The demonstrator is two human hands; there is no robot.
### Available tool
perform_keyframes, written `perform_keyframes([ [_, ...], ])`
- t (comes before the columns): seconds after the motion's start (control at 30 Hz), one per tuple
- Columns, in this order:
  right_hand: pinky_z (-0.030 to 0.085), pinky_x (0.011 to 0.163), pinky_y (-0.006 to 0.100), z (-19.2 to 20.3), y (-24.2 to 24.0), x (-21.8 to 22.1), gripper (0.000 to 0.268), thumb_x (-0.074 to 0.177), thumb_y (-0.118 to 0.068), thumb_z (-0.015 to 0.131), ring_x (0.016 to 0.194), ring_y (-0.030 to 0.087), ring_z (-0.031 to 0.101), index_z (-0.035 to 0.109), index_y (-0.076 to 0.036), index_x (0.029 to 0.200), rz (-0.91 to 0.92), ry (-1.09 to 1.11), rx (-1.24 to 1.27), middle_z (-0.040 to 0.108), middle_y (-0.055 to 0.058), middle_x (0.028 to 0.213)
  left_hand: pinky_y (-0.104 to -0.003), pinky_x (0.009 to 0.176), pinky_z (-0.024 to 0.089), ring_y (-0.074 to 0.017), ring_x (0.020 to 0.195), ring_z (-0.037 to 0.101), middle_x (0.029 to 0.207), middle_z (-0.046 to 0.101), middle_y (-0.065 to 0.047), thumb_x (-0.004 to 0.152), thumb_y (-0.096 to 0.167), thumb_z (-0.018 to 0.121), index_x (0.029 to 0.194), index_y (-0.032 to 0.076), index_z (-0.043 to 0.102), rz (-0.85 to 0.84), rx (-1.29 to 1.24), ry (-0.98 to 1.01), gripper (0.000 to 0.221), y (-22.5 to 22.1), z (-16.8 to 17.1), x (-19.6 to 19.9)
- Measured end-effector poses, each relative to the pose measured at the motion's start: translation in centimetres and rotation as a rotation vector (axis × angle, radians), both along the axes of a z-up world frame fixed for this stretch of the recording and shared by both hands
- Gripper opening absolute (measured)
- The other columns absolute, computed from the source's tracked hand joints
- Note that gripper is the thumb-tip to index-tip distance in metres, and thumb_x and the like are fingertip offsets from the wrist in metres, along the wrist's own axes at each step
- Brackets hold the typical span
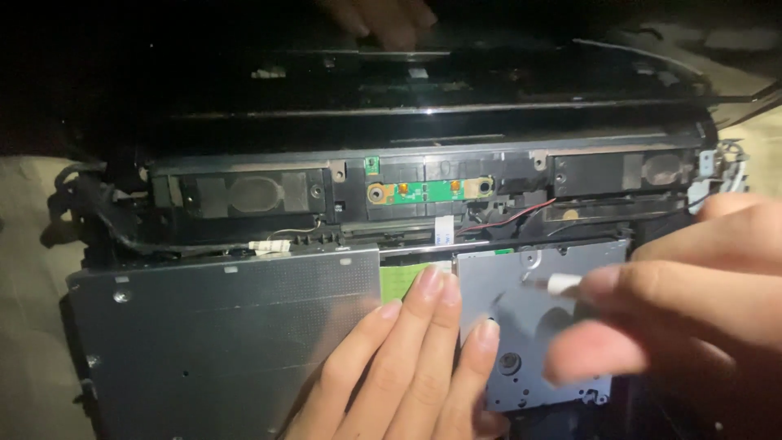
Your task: Finalizing the internal assembly of a laptop by installing screws and connecting internal ribbon cables.
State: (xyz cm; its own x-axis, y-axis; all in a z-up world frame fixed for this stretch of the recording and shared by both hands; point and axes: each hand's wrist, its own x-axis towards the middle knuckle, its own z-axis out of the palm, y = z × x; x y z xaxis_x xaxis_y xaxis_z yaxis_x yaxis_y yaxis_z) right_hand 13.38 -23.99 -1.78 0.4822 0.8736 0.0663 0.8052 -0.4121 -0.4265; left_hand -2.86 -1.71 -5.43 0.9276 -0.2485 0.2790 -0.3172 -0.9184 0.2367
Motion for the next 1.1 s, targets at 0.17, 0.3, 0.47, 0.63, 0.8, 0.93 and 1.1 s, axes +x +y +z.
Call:
perform_keyframes([
  [0.17, 0.073, 0.064, 0.017, 2.6, 1.3, 0.5, 0.062, 0.041, -0.028, 0.097, 0.069, 0.004, 0.085, 0.073, -0.017, 0.098, -0.182, 0.594, 0.063, 0.083, -0.003, 0.089, -0.031, 0.095, 0.055, -0.0179, 0.119, 0.076, 0.118, 0.079, -0.009, 0.108, 0.031, 0.061, 0.116, 0.014, 0.066, 0.060, -0.198, -0.116, 0.020, 1.2, 0.9, 1.3],
  [0.3, 0.070, 0.058, 0.015, 3.4, 3.7, -1.1, 0.037, 0.056, -0.004, 0.089, 0.060, 0.006, 0.082, 0.075, -0.011, 0.090, -0.276, 0.724, 0.211, 0.084, 0.002, 0.072, -0.034, 0.093, 0.058, -0.0247, 0.116, 0.078, 0.112, 0.080, -0.016, 0.101, 0.010, 0.075, 0.110, 0.006, 0.075, 0.101, -0.411, -0.151, 0.011, 1.7, 2.1, 1.3],
  [0.47, 0.073, 0.060, 0.019, 4.8, 6.1, -2.1, 0.027, 0.060, -0.001, 0.087, 0.064, 0.010, 0.084, 0.077, -0.005, 0.085, -0.281, 0.708, 0.266, 0.086, 0.006, 0.076, -0.050, 0.098, 0.055, -0.0301, 0.106, 0.077, 0.104, 0.079, -0.016, 0.084, 0.005, 0.074, 0.100, 0.001, 0.074, 0.309, -0.647, -0.083, 0.016, 0.7, 4.1, 1.8],
  [0.63, 0.078, 0.063, 0.025, 5.6, 5.8, -2.1, 0.027, 0.061, -0.003, 0.089, 0.069, 0.013, 0.089, 0.078, -0.009, 0.085, -0.278, 0.728, 0.244, 0.088, 0.005, 0.077, -0.049, 0.105, 0.051, -0.0284, 0.109, 0.075, 0.105, 0.079, -0.016, 0.068, 0.004, 0.079, 0.105, -0.002, 0.072, 0.243, -0.857, 0.014, 0.038, 2.3, 4.2, 1.4],
  [0.8, 0.073, 0.067, 0.027, 5.2, 5.8, -2.8, 0.027, 0.060, 0.004, 0.086, 0.066, 0.014, 0.081, 0.077, -0.002, 0.084, -0.275, 0.780, 0.412, 0.084, 0.010, 0.075, -0.039, 0.094, 0.054, -0.0188, 0.095, 0.075, 0.086, 0.078, 0.000, 0.082, 0.025, 0.076, 0.087, 0.010, 0.074, 0.202, -0.983, -0.030, 0.017, 2.6, 4.6, 1.5],
  [0.93, 0.073, 0.066, 0.027, 5.0, 5.5, -2.6, 0.026, 0.060, 0.004, 0.087, 0.066, 0.015, 0.083, 0.076, -0.002, 0.083, -0.284, 0.755, 0.401, 0.085, 0.010, 0.078, -0.041, 0.098, 0.053, -0.0151, 0.094, 0.077, 0.086, 0.080, 0.003, 0.082, 0.020, 0.079, 0.084, 0.011, 0.074, 0.201, -0.985, -0.006, 0.010, 2.6, 4.9, 1.4],
  [1.1, 0.075, 0.066, 0.026, 5.2, 5.8, -2.1, 0.028, 0.063, 0.001, 0.087, 0.067, 0.013, 0.083, 0.076, -0.002, 0.089, -0.210, 0.770, 0.375, 0.085, 0.009, 0.077, -0.042, 0.103, 0.052, -0.0131, 0.100, 0.077, 0.089, 0.082, 0.004, 0.081, 0.015, 0.081, 0.085, 0.013, 0.075, 0.180, -0.983, 0.099, 0.007, 2.8, 4.9, 1.4],
])
